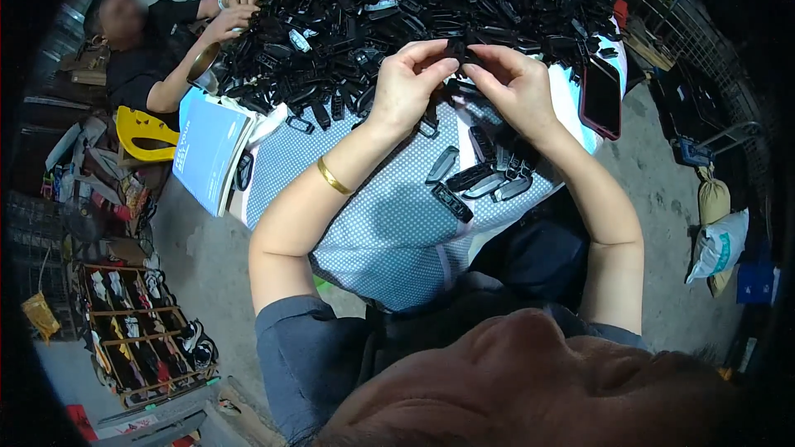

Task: Inspecting and assembling black plastic hardware components on a workbench.

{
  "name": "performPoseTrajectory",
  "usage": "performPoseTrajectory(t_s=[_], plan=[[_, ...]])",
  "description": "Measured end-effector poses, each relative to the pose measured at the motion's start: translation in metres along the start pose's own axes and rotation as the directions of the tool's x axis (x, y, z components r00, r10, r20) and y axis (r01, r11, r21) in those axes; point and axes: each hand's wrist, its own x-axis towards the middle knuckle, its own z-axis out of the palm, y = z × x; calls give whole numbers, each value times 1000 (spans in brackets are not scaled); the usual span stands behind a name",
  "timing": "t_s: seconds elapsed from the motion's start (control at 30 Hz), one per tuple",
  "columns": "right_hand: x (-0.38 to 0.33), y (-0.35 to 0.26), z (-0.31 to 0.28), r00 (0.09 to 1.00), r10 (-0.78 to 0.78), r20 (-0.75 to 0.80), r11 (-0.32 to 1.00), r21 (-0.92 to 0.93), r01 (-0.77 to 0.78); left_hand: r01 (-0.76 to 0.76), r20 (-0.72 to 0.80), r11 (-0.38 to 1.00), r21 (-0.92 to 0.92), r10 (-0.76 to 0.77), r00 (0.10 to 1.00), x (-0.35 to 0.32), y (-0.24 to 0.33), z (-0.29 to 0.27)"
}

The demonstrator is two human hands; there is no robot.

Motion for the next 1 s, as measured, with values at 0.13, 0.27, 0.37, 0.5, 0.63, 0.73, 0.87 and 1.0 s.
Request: performPoseTrajectory(t_s=[0.13,0.27,0.37,0.5,0.63,0.73,0.87,1.0], plan=[[-2,-3,1,999,-52,-14,998,-34,52,-27,3,999,37,27,1000,-1,6,-2],[-2,-1,-2,969,-248,-15,949,-204,240,-56,52,998,6,56,997,-3,13,-2],[-1,0,-2,945,-328,-15,921,-230,316,-48,104,996,-74,56,993,-5,14,0],[1,-1,1,893,-449,-6,824,-390,412,16,32,994,-109,-13,999,-7,9,5],[-2,-3,5,924,-381,14,877,-311,366,-37,-3,995,-94,36,999,-7,11,10],[6,1,1,998,-46,45,969,-241,56,-68,14,983,-172,71,997,-4,16,6],[4,1,-4,941,106,321,990,57,-131,-62,152,983,-173,89,984,-5,21,-3],[-2,-5,-1,974,-108,200,984,-118,134,-102,205,979,-176,138,969,-6,22,-9]])
